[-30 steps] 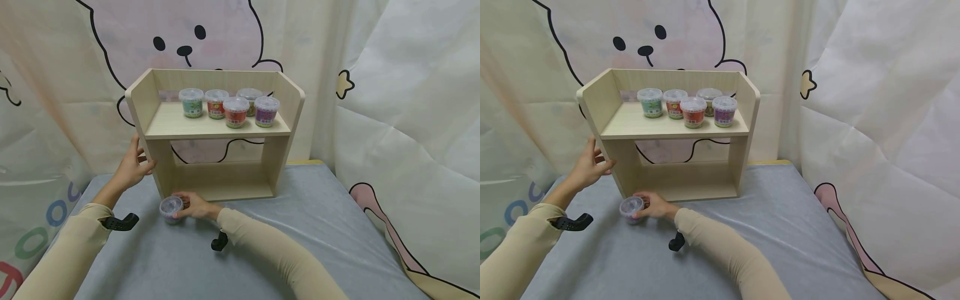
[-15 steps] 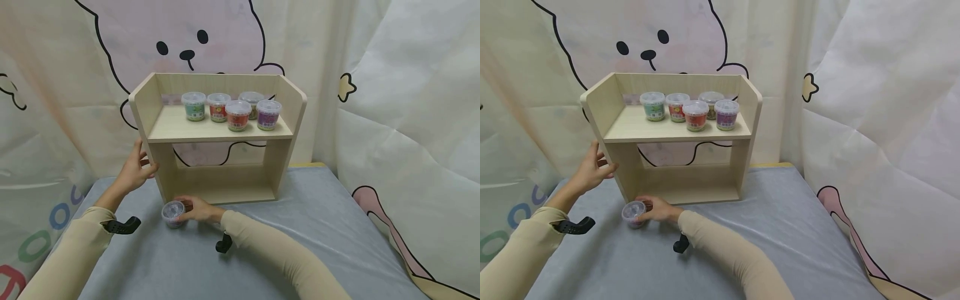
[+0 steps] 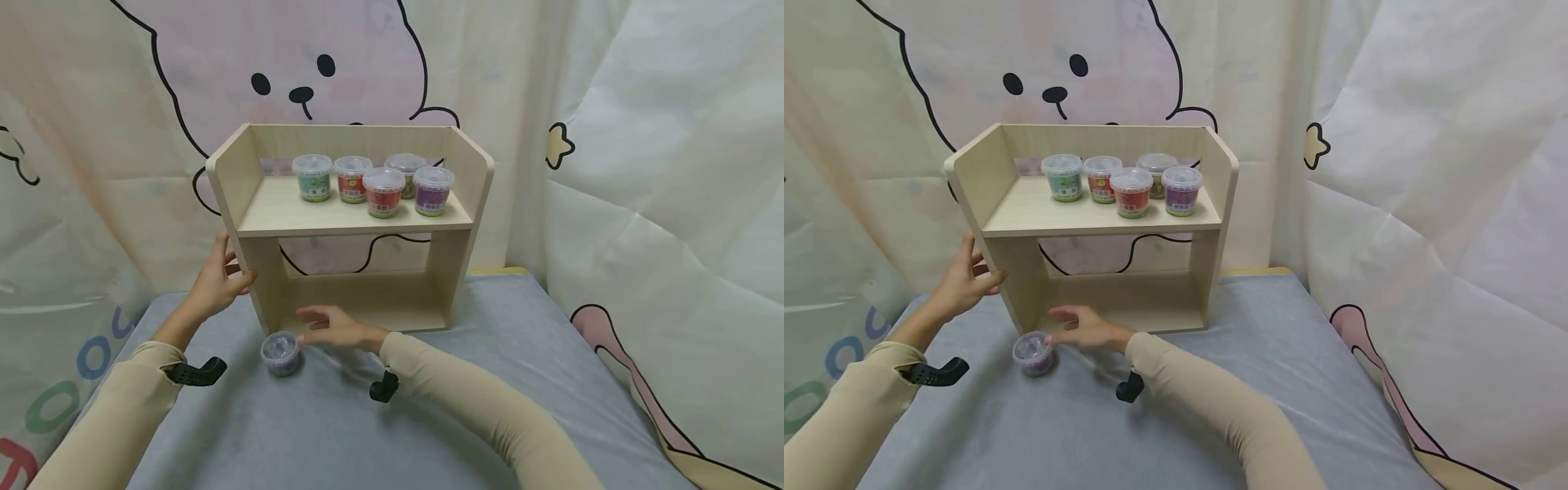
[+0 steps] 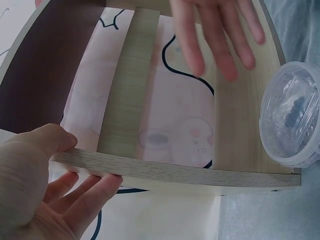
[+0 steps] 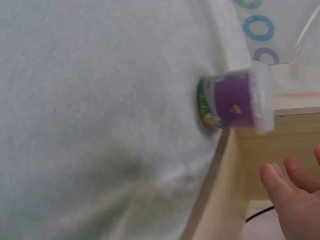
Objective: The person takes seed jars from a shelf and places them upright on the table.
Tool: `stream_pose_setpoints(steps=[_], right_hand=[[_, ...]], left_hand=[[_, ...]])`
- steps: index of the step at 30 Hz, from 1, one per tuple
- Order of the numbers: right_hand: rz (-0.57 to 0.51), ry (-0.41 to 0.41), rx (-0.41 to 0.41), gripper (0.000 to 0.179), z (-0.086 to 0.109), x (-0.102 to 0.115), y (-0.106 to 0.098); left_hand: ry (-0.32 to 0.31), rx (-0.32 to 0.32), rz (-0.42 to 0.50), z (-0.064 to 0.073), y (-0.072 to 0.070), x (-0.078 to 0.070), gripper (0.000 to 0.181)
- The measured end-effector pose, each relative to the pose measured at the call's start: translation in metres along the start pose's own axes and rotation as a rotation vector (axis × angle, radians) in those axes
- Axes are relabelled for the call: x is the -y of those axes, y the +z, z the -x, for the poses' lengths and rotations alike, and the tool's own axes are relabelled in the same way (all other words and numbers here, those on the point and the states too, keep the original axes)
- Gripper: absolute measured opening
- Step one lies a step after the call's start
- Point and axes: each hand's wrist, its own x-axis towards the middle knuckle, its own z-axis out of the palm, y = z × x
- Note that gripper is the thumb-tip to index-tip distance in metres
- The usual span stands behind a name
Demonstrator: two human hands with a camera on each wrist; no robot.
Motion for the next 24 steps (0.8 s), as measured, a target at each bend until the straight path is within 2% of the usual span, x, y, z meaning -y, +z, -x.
stream_pose_setpoints(steps=[5,13,24], right_hand=[[0.04,-0.028,-0.015,0.058,0.011,0.009,-0.014],[0.085,-0.051,-0.002,0.056,0.033,0.035,-0.038],[0.111,-0.076,-0.027,0.053,0.063,0.06,-0.084]], left_hand=[[0.004,0.004,0.001,-0.001,0.001,0.0,0.096],[-0.001,-0.001,0.001,0.002,-0.001,-0.001,0.095],[-0.004,-0.005,-0.018,0.002,0.002,-0.004,0.095]])
